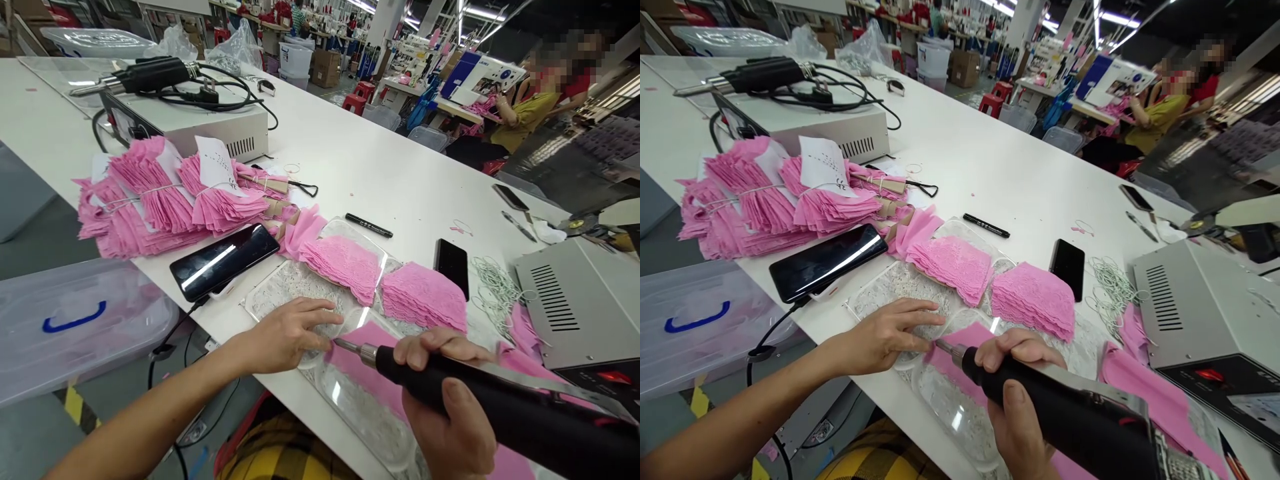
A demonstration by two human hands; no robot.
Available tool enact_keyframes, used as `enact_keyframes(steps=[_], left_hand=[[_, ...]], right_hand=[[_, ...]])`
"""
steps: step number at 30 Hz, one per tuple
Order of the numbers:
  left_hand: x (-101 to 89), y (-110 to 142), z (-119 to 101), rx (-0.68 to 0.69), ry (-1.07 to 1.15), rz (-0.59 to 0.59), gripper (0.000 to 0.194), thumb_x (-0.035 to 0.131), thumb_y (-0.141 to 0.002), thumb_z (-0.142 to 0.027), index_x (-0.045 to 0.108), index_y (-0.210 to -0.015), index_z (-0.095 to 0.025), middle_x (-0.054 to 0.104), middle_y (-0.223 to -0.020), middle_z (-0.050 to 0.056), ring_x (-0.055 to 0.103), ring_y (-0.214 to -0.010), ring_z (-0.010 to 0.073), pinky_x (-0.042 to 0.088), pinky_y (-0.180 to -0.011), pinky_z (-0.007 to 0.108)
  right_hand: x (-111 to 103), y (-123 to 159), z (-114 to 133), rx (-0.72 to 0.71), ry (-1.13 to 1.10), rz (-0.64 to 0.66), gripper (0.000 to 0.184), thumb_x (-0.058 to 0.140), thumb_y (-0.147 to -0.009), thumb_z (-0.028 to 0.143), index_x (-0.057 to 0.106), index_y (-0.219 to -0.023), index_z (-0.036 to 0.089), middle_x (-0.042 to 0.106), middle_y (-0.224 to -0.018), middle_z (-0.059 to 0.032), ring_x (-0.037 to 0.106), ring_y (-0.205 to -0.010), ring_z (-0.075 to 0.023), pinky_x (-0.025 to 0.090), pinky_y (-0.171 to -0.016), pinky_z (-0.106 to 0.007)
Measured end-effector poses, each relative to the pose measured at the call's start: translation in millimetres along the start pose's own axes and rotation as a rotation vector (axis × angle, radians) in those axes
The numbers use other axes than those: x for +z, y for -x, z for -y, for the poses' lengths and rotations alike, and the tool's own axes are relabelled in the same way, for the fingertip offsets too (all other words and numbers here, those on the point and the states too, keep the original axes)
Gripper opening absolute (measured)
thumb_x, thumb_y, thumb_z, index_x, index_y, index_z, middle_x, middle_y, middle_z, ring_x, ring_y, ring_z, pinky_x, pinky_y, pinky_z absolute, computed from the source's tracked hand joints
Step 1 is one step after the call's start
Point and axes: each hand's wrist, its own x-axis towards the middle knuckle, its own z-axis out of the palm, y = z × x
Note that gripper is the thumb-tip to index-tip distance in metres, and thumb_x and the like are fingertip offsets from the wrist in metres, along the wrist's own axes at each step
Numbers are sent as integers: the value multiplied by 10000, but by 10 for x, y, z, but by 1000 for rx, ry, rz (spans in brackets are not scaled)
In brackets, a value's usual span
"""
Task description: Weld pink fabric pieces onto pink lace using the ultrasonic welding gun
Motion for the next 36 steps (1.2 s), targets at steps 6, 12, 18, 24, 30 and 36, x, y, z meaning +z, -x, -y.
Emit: enact_keyframes(steps=[6, 12, 18, 24, 30, 36], left_hand=[[5, 9, -3, -11, -26, 20, 386, 507, -724, 65, 718, -876, -220, 643, -1252, 20, 531, -1237, 236, 482, -982, 367], [0, 4, 2, 0, -26, 6, 349, 510, -734, 56, 708, -847, -209, 643, -1245, 22, 532, -1233, 240, 488, -971, 375], [1, 21, 0, -4, -18, 16, 378, 482, -724, 61, 705, -867, -209, 639, -1260, 20, 528, -1238, 244, 493, -971, 390], [-20, 9, -4, 9, -14, 5, 477, 430, -716, 61, 681, -1027, -198, 642, -1254, 47, 516, -1247, 248, 497, -976, 408], [-73, -47, -44, 18, -21, 39, 380, 455, -847, -64, 636, -1156, -191, 627, -1264, 93, 526, -1231, 275, 490, -976, 447], [-98, -78, -71, 3, -17, 55, 304, 486, -904, -129, 647, -1149, -210, 621, -1265, 93, 524, -1232, 276, 466, -991, 441]], right_hand=[[10, 6, -5, 14, 0, -10, 107, 585, -821, 246, 575, -922, 211, 526, -857, 1, 527, -654, -102, 523, -625, -316], [28, -4, 0, 12, 13, 16, 79, 586, -823, 237, 567, -897, 213, 524, -836, 3, 528, -646, -101, 523, -612, -305], [22, -38, -14, 9, -7, -2, 65, 588, -814, 221, 574, -878, 214, 538, -825, 7, 532, -641, -101, 527, -609, -303], [-262, -247, 17, -97, 45, -233, 91, 563, -745, 185, 602, -825, 204, 535, -810, 9, 513, -623, -101, 498, -587, -301], [-394, -344, -18, -106, 84, -325, 94, 572, -711, 175, 603, -793, 208, 538, -787, 13, 506, -602, -103, 492, -567, -303], [-318, -327, -43, -92, 77, -280, 89, 582, -740, 186, 609, -820, 212, 542, -806, 10, 525, -611, -101, 505, -575, -305]])
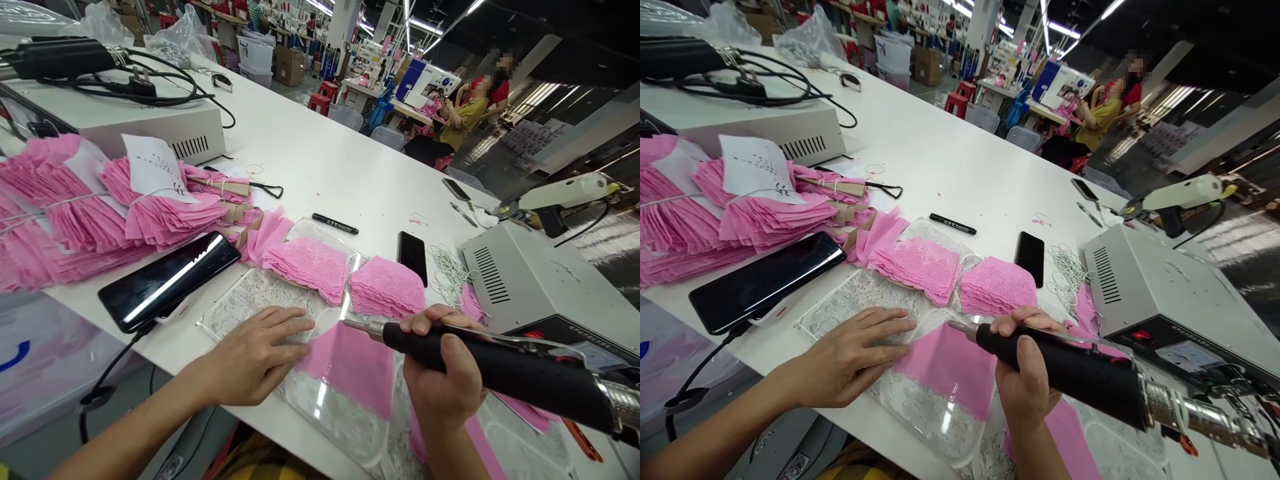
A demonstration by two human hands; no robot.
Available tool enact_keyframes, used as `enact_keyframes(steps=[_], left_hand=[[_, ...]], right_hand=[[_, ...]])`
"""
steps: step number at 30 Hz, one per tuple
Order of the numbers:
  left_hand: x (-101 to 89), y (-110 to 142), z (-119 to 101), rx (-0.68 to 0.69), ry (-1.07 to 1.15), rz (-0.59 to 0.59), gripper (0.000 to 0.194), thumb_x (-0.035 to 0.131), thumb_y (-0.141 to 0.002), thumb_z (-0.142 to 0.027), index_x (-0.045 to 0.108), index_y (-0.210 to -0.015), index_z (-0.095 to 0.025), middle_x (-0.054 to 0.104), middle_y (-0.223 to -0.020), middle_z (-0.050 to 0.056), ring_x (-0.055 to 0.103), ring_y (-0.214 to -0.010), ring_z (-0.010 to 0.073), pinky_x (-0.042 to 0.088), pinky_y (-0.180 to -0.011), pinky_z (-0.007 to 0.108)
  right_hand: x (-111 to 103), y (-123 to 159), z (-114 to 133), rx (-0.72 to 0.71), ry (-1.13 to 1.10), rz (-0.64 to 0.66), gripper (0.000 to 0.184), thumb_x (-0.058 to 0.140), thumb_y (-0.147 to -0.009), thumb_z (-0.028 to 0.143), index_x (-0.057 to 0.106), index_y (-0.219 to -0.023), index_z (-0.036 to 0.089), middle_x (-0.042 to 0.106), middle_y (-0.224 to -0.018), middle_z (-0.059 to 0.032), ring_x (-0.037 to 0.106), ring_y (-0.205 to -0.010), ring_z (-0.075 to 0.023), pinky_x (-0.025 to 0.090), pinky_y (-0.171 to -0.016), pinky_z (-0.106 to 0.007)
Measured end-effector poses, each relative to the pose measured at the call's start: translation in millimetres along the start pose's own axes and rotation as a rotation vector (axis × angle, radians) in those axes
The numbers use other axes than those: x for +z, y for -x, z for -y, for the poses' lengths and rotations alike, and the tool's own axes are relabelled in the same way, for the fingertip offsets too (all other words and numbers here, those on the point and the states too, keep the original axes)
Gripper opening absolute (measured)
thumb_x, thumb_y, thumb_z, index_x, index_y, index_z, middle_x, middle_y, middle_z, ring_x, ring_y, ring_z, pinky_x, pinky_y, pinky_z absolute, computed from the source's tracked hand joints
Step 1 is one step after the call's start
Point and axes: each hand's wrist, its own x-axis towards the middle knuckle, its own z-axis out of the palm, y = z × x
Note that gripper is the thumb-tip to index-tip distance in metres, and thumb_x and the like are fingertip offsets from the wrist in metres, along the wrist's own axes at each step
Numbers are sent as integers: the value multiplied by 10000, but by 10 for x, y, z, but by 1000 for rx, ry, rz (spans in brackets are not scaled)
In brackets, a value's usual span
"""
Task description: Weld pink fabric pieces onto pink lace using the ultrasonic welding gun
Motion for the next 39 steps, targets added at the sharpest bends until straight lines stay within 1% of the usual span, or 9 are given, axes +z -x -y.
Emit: enact_keyframes(steps=[4, 8, 12, 19, 26, 35, 39], left_hand=[[5, -1, 2, -1, -4, -5, 278, 493, -909, -141, 661, -1119, -210, 625, -1252, 95, 528, -1226, 277, 470, -981, 428], [23, 28, 14, -11, -8, 6, 278, 495, -913, -142, 663, -1121, -216, 611, -1284, 84, 517, -1242, 283, 458, -1000, 451], [41, 48, 27, -17, -14, 22, 281, 492, -916, -140, 661, -1124, -221, 599, -1306, 77, 506, -1255, 287, 454, -1006, 461], [28, 27, 19, -7, -3, 1, 275, 506, -900, -140, 665, -1114, -209, 610, -1281, 90, 499, -1260, 285, 463, -992, 435], [33, 40, 2, -12, -11, -3, 261, 527, -889, -162, 667, -1104, -210, 606, -1291, 81, 508, -1250, 283, 461, -995, 431], [22, 27, -4, 0, -19, -10, 229, 524, -887, -159, 680, -1049, -200, 618, -1270, 77, 514, -1239, 278, 458, -995, 423], [40, 37, 1, -2, -23, -11, 231, 514, -891, -162, 687, -1039, -202, 615, -1280, 77, 512, -1241, 275, 455, -997, 424]], right_hand=[[14, 8, -11, -5, 0, 18, 89, 578, -751, 178, 609, -826, 214, 547, -805, 11, 535, -617, -101, 513, -586, -304], [12, 8, -26, -17, -1, 37, 87, 593, -754, 181, 608, -833, 214, 561, -807, 14, 547, -626, -101, 520, -596, -301], [25, 2, -36, -7, 12, 38, 62, 605, -753, 177, 585, -800, 212, 566, -796, 18, 547, -623, -103, 524, -603, -309], [2, 4, -10, 45, -10, -1, 63, 597, -730, 194, 595, -791, 210, 545, -795, 16, 531, -608, -100, 516, -592, -312], [34, 76, 12, 61, -40, 72, 93, 585, -741, 190, 618, -827, 205, 560, -801, 7, 537, -616, -103, 513, -583, -304], [83, 130, 11, 75, -28, 86, 86, 584, -744, 204, 596, -829, 200, 558, -801, 8, 535, -612, -100, 512, -574, -304], [79, 145, 12, 93, -13, 111, 52, 584, -756, 189, 580, -807, 202, 559, -797, 12, 540, -622, -101, 520, -594, -310]])
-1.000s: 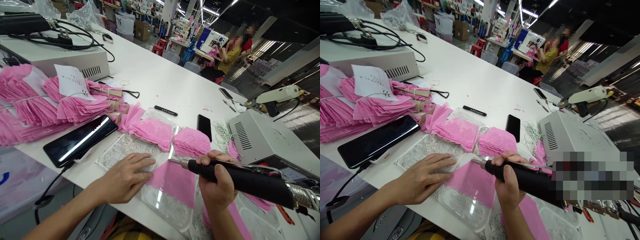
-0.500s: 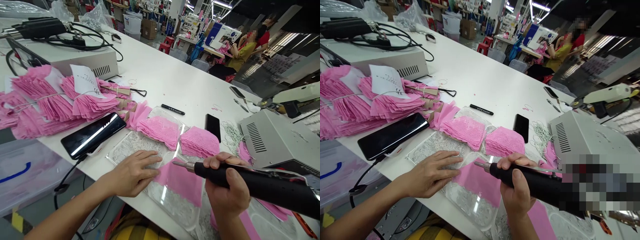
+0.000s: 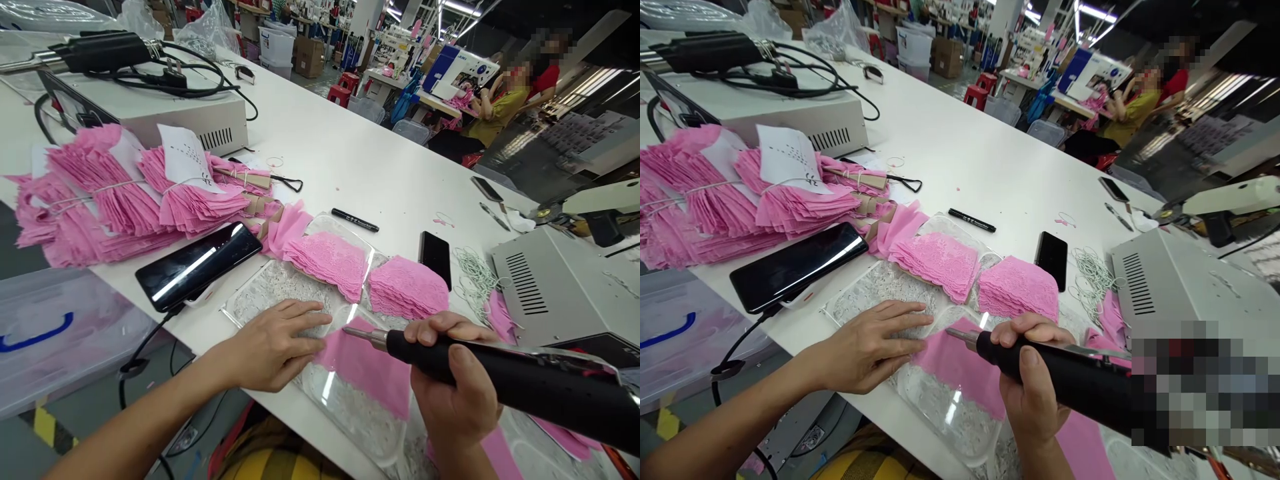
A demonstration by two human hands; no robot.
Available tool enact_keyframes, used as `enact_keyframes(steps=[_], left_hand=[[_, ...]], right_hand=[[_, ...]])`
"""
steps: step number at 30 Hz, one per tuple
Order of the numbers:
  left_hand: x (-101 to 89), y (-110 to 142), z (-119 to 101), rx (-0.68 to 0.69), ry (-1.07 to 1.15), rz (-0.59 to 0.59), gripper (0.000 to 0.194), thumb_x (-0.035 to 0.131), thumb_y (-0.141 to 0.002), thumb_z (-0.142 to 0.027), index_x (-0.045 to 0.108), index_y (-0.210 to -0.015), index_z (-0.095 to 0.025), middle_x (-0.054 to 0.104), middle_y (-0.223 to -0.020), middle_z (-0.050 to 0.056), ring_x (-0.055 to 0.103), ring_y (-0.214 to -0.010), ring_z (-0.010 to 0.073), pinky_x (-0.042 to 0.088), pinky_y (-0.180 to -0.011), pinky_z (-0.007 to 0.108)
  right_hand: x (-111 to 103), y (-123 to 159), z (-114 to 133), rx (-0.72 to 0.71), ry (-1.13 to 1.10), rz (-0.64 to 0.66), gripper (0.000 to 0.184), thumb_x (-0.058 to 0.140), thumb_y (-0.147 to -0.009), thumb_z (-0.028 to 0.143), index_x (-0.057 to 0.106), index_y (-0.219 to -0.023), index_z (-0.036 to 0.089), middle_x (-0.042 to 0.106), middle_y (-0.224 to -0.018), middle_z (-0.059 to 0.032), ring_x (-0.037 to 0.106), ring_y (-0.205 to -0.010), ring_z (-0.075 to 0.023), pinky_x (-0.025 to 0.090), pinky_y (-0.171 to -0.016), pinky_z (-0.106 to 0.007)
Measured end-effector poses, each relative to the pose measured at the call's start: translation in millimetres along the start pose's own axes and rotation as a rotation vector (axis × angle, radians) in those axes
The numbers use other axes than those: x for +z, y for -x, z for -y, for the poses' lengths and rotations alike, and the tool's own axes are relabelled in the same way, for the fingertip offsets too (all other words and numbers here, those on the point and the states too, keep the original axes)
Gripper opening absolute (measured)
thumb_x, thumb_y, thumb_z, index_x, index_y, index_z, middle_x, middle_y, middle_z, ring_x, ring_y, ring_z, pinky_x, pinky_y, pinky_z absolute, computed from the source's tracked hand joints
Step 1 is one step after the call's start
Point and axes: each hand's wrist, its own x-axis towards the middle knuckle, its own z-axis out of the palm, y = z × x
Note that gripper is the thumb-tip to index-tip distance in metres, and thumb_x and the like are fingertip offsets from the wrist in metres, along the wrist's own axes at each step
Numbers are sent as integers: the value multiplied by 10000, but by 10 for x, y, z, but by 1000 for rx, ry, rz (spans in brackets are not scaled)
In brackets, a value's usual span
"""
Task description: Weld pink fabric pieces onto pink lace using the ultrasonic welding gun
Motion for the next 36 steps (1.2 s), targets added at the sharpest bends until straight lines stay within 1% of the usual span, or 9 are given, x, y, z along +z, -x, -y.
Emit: enact_keyframes(steps=[7, 13, 18, 25, 27, 30, 33, 36], left_hand=[[-13, -3, -12, 2, -5, -18, 230, 513, -883, -164, 710, -997, -199, 623, -1270, 75, 525, -1232, 272, 469, -993, 423], [-13, -1, -17, -5, -4, -23, 228, 515, -886, -179, 715, -994, -200, 624, -1274, 69, 535, -1220, 283, 479, -982, 436], [-8, 7, -12, -4, -12, -16, 241, 508, -886, -175, 708, -1014, -211, 615, -1290, 65, 524, -1234, 280, 479, -977, 438], [-21, 3, -18, -6, -18, -12, 237, 502, -881, -164, 714, -979, -203, 619, -1282, 65, 536, -1220, 280, 481, -979, 442], [-30, 3, -22, -11, -17, -3, 243, 502, -876, -156, 713, -987, -203, 617, -1284, 64, 524, -1234, 282, 480, -981, 441], [-40, 8, -30, -17, -1, 3, 258, 502, -887, -156, 696, -1052, -200, 613, -1289, 73, 511, -1252, 277, 476, -990, 439], [-38, 15, -19, -12, 0, 7, 283, 498, -905, -160, 664, -1132, -198, 602, -1301, 84, 489, -1276, 281, 468, -1002, 459], [-31, 13, 18, 11, -42, 29, 307, 493, -921, -164, 635, -1190, -203, 574, -1336, 90, 455, -1308, 291, 468, -999, 469]], right_hand=[[-11, 19, 13, 14, -13, -10, 70, 602, -743, 198, 594, -812, 202, 556, -804, 10, 530, -608, -100, 518, -578, -309], [43, 83, 29, 43, -52, 37, 77, 602, -754, 202, 601, -831, 196, 550, -812, 10, 540, -626, -99, 529, -594, -306], [88, 102, 37, 38, -52, 57, 78, 605, -763, 210, 600, -840, 201, 557, -810, 12, 541, -618, -96, 523, -577, -295], [125, 111, 36, 32, -49, 81, 53, 602, -771, 183, 591, -818, 207, 562, -796, 19, 547, -623, -93, 535, -608, -297], [117, 95, 47, 39, -52, 59, 69, 606, -765, 189, 597, -830, 208, 562, -802, 17, 547, -622, -95, 533, -598, -299], [41, 14, 89, 6, -43, -31, 79, 609, -746, 199, 604, -824, 207, 556, -805, 13, 538, -615, -96, 525, -578, -298], [-125, -99, 157, -51, 6, -145, 64, 607, -719, 184, 606, -781, 199, 545, -786, 11, 527, -613, -97, 518, -570, -292], [-314, -162, 208, -72, 50, -227, 53, 608, -701, 167, 600, -744, 197, 541, -766, 15, 523, -603, -93, 518, -571, -287]])
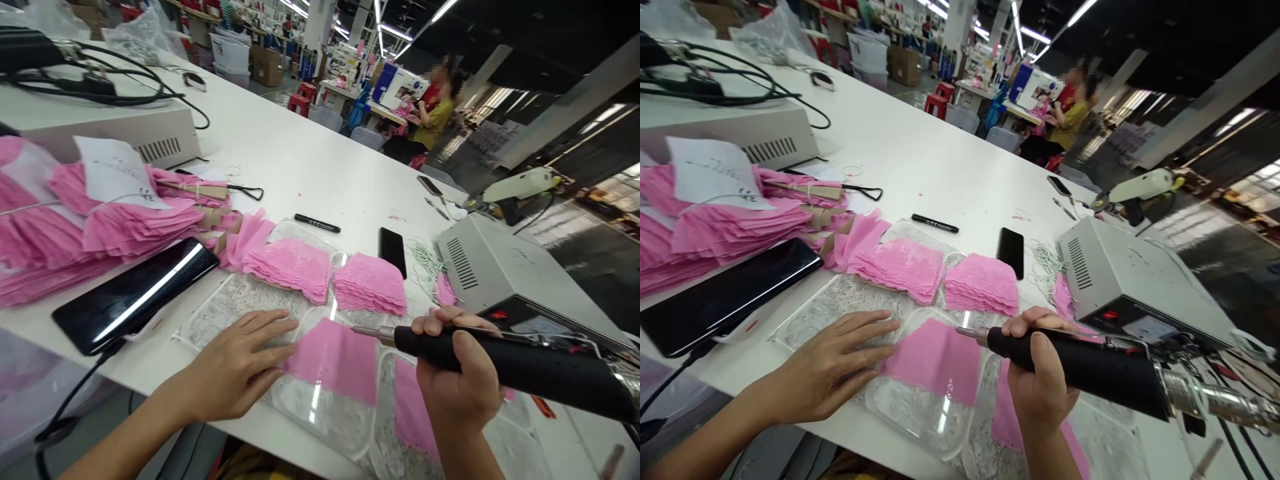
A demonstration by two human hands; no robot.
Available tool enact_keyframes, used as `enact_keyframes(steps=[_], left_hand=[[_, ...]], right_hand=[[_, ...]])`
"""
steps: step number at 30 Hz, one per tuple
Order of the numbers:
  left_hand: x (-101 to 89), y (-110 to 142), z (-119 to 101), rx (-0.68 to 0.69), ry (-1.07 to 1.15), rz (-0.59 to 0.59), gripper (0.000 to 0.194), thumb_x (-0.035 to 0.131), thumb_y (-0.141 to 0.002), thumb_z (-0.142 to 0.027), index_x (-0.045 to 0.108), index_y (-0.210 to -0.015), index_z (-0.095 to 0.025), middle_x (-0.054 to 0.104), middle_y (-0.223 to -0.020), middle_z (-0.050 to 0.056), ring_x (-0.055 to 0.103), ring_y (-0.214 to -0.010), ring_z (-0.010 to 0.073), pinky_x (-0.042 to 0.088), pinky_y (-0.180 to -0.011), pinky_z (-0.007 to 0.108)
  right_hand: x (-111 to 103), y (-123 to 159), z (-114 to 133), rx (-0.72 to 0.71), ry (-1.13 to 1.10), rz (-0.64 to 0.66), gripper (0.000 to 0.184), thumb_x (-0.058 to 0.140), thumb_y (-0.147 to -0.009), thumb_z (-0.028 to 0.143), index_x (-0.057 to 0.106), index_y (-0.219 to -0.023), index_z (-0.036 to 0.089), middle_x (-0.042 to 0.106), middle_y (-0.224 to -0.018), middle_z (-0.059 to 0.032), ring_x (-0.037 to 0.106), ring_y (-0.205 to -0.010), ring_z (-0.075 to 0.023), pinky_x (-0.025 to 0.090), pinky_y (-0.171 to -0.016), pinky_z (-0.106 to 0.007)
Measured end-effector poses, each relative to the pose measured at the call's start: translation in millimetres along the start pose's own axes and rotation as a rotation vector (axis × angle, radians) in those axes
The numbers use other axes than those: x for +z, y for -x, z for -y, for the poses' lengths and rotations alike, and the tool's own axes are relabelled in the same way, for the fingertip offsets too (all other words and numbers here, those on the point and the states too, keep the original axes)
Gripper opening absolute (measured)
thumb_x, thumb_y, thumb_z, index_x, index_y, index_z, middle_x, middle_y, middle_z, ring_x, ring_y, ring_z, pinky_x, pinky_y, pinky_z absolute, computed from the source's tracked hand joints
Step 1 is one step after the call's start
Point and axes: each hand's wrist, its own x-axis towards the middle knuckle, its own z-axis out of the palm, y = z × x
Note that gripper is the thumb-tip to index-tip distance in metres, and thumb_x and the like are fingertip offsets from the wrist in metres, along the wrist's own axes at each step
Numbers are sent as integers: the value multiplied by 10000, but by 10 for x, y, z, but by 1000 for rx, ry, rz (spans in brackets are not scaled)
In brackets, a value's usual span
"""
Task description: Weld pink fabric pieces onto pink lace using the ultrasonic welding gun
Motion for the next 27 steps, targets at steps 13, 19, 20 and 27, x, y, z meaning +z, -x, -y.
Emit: enact_keyframes(steps=[13, 19, 20, 27], left_hand=[[-14, -29, 5, -1, -19, 17, 296, 490, -927, -158, 649, -1169, -215, 561, -1351, 89, 446, -1317, 285, 469, -1007, 458], [-21, -20, 8, -5, -10, 20, 302, 507, -914, -155, 652, -1168, -227, 568, -1345, 87, 461, -1308, 291, 477, -1007, 459], [-22, -21, 9, -4, -12, 19, 299, 508, -914, -155, 654, -1165, -227, 567, -1347, 86, 460, -1309, 292, 479, -1007, 460], [-18, -32, 12, -12, 2, -1, 283, 519, -911, -146, 669, -1136, -230, 561, -1355, 75, 449, -1319, 277, 478, -1018, 435]], right_hand=[[23, 56, -137, -26, -25, 47, 62, 620, -740, 188, 627, -798, 209, 562, -797, 14, 545, -628, -94, 525, -611, -294], [21, 72, -146, -15, -20, 56, 65, 625, -751, 191, 609, -810, 212, 567, -801, 17, 551, -621, -100, 528, -608, -312], [28, 76, -147, -16, -15, 62, 61, 624, -754, 187, 603, -805, 212, 568, -796, 17, 552, -621, -101, 528, -610, -314], [8, 28, -112, -49, -14, 40, 64, 624, -743, 177, 605, -797, 205, 571, -793, 16, 552, -618, -99, 526, -606, -308]])
